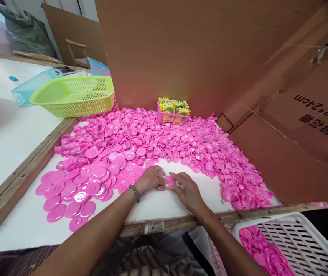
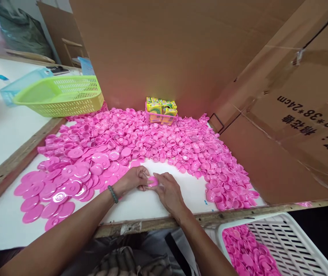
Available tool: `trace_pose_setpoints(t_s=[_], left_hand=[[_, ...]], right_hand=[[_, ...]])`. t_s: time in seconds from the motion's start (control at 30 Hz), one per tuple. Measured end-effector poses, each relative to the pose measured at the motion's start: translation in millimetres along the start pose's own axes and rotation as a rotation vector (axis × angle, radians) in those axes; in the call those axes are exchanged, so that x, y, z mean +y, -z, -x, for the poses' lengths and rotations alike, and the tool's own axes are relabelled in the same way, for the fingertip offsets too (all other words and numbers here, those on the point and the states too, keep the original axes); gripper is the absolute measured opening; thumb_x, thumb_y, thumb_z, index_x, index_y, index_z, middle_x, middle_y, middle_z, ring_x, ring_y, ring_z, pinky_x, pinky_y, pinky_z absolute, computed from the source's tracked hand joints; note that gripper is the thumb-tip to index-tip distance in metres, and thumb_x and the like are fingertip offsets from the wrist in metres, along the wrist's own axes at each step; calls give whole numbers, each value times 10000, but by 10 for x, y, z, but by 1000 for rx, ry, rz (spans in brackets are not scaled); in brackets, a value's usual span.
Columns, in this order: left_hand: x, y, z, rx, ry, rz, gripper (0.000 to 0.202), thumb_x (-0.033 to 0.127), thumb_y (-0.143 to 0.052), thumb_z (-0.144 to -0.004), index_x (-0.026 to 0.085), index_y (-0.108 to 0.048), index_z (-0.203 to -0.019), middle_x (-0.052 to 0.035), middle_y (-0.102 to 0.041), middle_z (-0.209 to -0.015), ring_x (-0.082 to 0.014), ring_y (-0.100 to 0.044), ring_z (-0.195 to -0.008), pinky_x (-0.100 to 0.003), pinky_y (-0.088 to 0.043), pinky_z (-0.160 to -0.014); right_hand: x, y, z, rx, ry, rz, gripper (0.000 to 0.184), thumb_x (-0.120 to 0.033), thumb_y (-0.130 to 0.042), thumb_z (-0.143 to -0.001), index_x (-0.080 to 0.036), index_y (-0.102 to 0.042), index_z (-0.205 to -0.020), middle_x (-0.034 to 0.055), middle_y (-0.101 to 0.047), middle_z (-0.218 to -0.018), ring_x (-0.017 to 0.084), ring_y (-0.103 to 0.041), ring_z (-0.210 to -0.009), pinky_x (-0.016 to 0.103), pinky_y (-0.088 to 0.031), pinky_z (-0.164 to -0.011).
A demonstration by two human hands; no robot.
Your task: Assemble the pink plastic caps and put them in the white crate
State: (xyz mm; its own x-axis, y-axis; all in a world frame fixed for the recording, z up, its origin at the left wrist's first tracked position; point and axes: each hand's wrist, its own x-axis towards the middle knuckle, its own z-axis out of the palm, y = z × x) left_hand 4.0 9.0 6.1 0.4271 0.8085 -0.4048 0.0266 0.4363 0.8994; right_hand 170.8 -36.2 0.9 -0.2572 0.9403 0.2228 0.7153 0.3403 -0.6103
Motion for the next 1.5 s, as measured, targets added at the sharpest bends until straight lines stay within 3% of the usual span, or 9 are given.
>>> trace_pose_setpoints(t_s=[0.4, 0.63, 0.8, 0.97, 1.13, 1.37, 1.5], left_hand=[[-8, -36, -58, 59, 82, -69, 299, 99, -672, -617, 156, -404, -736, 32, -559, -418, -118, -531, -351, -221, -453, -396], [-92, 21, -34, -2, -70, -41, 346, 170, -713, -566, 159, -434, -769, 53, -562, -493, -82, -502, -378, -177, -397, -377], [-120, 37, -65, -7, -65, -54, 337, 210, -714, -564, 156, -456, -774, 60, -537, -478, -77, -486, -382, -186, -391, -398], [-96, 55, -55, -91, -80, -19, 362, 211, -757, -504, 132, -493, -738, 20, -582, -598, -70, -519, -469, -193, -414, -453], [-106, 45, -57, -13, -18, -21, 396, 174, -788, -432, 133, -478, -674, 36, -554, -548, -83, -526, -469, -224, -455, -474], [-126, 22, -33, 20, -44, -23, 387, 212, -785, -460, 134, -477, -680, 33, -554, -539, -85, -530, -468, -223, -456, -477], [-156, 48, -51, -29, -87, -12, 412, 226, -788, -457, 127, -506, -741, 18, -575, -612, -85, -545, -524, -223, -458, -516]], right_hand=[[-41, 119, -230, -187, 117, 130, 39, -227, -602, -767, -207, -636, -771, 18, -539, -704, 164, -470, -732, 272, -384, -633], [-116, 68, -43, -39, -7, 164, 211, -342, -591, -768, -162, -591, -878, 49, -558, -791, 184, -478, -770, 296, -385, -679], [-94, 110, -11, -213, -18, -3, 337, -312, -578, -783, -256, -560, -1116, 13, -590, -802, 154, -509, -734, 262, -394, -659], [-48, 142, -66, -245, -8, 28, 205, -300, -561, -794, -292, -646, -980, -3, -632, -755, 148, -516, -715, 252, -380, -665], [-32, 86, -27, -220, -31, -65, 171, -290, -532, -809, -269, -653, -927, 2, -643, -802, 151, -513, -754, 252, -373, -690], [-43, 13, 15, -213, -236, -313, 237, -341, -556, -776, -216, -605, -971, -45, -512, -636, 103, -445, -583, 201, -317, -532], [-65, 15, 43, -174, -255, -246, 259, -393, -568, -763, -202, -603, -934, -45, -483, -618, 102, -431, -571, 206, -313, -525]])
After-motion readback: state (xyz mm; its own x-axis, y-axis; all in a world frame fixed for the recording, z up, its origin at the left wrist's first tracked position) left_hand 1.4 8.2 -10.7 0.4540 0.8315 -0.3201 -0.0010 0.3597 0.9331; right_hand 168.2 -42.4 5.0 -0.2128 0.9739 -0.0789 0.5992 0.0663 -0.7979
